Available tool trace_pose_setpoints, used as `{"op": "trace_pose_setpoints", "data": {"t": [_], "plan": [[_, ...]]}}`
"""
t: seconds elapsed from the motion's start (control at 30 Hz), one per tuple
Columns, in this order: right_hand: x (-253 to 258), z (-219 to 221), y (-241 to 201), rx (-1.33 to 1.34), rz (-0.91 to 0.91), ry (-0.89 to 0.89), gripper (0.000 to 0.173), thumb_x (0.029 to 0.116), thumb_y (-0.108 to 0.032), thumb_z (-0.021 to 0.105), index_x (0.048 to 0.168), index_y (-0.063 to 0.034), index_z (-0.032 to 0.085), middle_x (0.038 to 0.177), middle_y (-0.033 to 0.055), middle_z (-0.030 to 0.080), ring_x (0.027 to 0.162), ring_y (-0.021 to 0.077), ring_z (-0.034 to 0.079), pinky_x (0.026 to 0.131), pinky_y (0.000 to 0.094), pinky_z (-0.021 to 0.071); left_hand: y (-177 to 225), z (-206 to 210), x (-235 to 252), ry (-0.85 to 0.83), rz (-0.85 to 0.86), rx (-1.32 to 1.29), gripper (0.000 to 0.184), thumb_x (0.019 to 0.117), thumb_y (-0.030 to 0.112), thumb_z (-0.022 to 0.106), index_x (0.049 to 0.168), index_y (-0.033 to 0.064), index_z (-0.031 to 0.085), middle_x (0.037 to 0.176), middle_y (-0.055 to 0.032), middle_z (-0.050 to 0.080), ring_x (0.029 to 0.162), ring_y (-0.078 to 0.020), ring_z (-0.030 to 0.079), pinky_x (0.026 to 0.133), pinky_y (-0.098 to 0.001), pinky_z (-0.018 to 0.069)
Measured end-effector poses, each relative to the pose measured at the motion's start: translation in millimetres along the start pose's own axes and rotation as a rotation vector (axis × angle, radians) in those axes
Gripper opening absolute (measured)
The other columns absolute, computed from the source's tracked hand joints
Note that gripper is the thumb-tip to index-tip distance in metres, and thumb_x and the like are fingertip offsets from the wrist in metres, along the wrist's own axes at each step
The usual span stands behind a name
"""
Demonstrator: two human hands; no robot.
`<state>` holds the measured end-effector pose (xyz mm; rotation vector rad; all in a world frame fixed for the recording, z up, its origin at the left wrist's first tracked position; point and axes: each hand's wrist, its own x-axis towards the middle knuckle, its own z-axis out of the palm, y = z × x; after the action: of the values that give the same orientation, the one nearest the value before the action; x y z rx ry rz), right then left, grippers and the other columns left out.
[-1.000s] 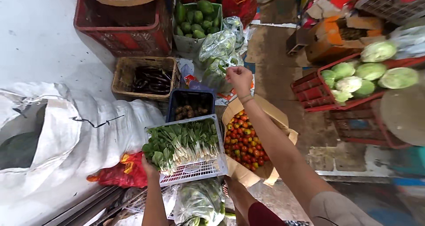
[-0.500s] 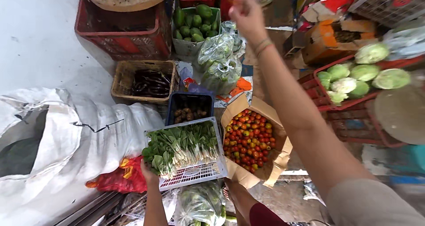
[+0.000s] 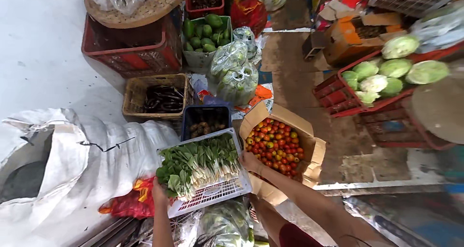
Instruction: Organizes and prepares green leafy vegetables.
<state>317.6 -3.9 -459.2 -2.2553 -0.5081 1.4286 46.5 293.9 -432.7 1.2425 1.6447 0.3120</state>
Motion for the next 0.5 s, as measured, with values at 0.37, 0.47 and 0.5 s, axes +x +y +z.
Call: {"op": "trace_pose_setpoints", "data": {"t": [0.37,0.47,0.5], "plan": [[-110.1,-33.6,25.1,-0.030,-0.216,0.210,0.040,0.1034,-0.036,0.055,0.124,-0.0025,0.064,0.099,0.0190,0.069,0.091,0.0345,0.068,0.084,0.0566,0.0543,33.5,-94.8,-202.7,0.001,0.096,0.141,0.077,0.1063,0.062,0.025,0.147,0.0012,0.049,0.143,-0.0274,0.053,0.129,-0.0399,0.053,0.101,-0.0637,0.0440],[-190.5,-54.3,21.7,-0.034,-0.287,0.296,0.041,0.1028,-0.041,0.055,0.115,-0.0038,0.066,0.090,0.0155,0.067,0.083,0.0312,0.067,0.078,0.0542,0.0543,30.7,-128.2,-261.9,0.046,0.135,0.173,0.083,0.1049,0.067,0.020,0.138,-0.0006,0.055,0.110,-0.0238,0.063,0.086,-0.0311,0.063,0.070,-0.0538,0.0529],[-218.8,-60.9,23.4,-0.034,-0.288,0.326,0.041,0.1029,-0.043,0.055,0.114,-0.0048,0.067,0.088,0.0145,0.067,0.081,0.0303,0.066,0.076,0.0537,0.0539,27.2,-135.9,-281.5,0.061,0.143,0.156,0.083,0.1043,0.068,0.019,0.132,0.0001,0.057,0.094,-0.0179,0.063,0.068,-0.0239,0.060,0.058,-0.0460,0.0518]]}}
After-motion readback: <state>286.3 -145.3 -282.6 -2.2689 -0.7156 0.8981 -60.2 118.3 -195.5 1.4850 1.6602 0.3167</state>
